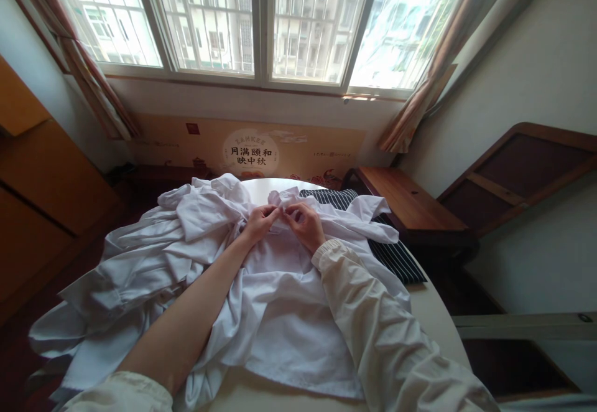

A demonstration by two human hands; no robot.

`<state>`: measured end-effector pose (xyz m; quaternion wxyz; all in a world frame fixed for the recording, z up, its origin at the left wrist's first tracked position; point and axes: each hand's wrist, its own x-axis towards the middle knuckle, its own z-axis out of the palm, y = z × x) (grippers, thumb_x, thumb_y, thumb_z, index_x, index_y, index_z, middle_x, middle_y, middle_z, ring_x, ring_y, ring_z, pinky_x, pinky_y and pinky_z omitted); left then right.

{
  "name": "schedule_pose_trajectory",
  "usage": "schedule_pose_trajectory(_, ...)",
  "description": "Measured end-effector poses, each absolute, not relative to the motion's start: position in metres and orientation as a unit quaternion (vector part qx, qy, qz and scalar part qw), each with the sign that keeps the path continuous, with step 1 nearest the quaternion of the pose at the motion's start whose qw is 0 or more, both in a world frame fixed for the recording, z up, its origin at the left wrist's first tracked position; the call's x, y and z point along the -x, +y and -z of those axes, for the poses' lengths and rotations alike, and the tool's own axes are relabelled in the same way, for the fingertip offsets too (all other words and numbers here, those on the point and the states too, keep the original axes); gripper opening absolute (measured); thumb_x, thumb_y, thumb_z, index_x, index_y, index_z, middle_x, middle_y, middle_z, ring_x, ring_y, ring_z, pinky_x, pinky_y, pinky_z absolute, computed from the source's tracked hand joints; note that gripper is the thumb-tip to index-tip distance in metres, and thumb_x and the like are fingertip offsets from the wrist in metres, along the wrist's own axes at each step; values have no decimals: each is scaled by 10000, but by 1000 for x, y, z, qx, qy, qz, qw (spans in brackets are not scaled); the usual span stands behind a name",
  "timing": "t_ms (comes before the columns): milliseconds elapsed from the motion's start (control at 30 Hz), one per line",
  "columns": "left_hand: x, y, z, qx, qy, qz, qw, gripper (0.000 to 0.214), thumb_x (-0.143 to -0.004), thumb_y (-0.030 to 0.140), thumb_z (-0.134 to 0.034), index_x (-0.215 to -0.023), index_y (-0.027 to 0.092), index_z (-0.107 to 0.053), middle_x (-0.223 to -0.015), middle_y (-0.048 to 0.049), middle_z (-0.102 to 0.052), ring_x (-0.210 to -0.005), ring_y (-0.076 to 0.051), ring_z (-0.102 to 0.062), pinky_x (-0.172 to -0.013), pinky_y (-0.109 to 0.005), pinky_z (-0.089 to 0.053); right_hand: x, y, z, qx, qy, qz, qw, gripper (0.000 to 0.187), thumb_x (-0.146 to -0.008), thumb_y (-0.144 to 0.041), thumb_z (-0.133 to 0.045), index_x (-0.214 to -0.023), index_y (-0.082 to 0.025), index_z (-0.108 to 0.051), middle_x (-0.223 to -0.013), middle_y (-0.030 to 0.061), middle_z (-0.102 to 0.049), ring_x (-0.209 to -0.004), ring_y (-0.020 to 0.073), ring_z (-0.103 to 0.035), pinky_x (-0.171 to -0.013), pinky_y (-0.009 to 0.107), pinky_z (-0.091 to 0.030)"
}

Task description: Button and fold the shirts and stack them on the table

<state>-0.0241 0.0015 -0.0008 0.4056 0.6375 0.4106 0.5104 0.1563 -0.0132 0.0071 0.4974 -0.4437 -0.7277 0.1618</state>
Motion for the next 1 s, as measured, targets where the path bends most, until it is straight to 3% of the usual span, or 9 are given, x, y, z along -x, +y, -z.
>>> schedule_pose_trajectory(100,25,1,1,-643,413,-501,406,507,-849,662,-716,-845,160,-789,-771,-39,-730,-703,-179,-635,-622,-257,-477,-156,-12,-6,460,-720,-158,495,206,-904,-432,-742,-930,-228,-747,-932,39,-760,-728,180,-649,-800,331,-544)
schedule_pose_trajectory(400,25,6,5,-634,395,-508,430,482,-802,628,-763,-926,164,-796,-923,-73,-788,-852,-232,-699,-781,-308,-550,-156,-13,-6,460,-727,-148,487,247,-904,-471,-746,-970,-233,-759,-953,46,-764,-737,191,-656,-809,342,-544)
schedule_pose_trajectory(833,25,11,11,-671,376,-496,403,369,-921,521,-638,-968,166,-728,-961,-72,-753,-864,-204,-666,-815,-306,-533,-157,-16,-24,468,-787,-42,400,123,-925,-335,-728,-945,-214,-741,-904,53,-746,-773,201,-657,-951,372,-463)
schedule_pose_trajectory(1000,23,6,5,-649,380,-515,411,396,-892,543,-677,-1004,168,-739,-1009,-80,-767,-918,-217,-686,-866,-316,-542,-161,-14,-38,467,-783,-132,389,136,-937,-331,-691,-891,-213,-743,-824,40,-751,-694,189,-652,-734,327,-490)
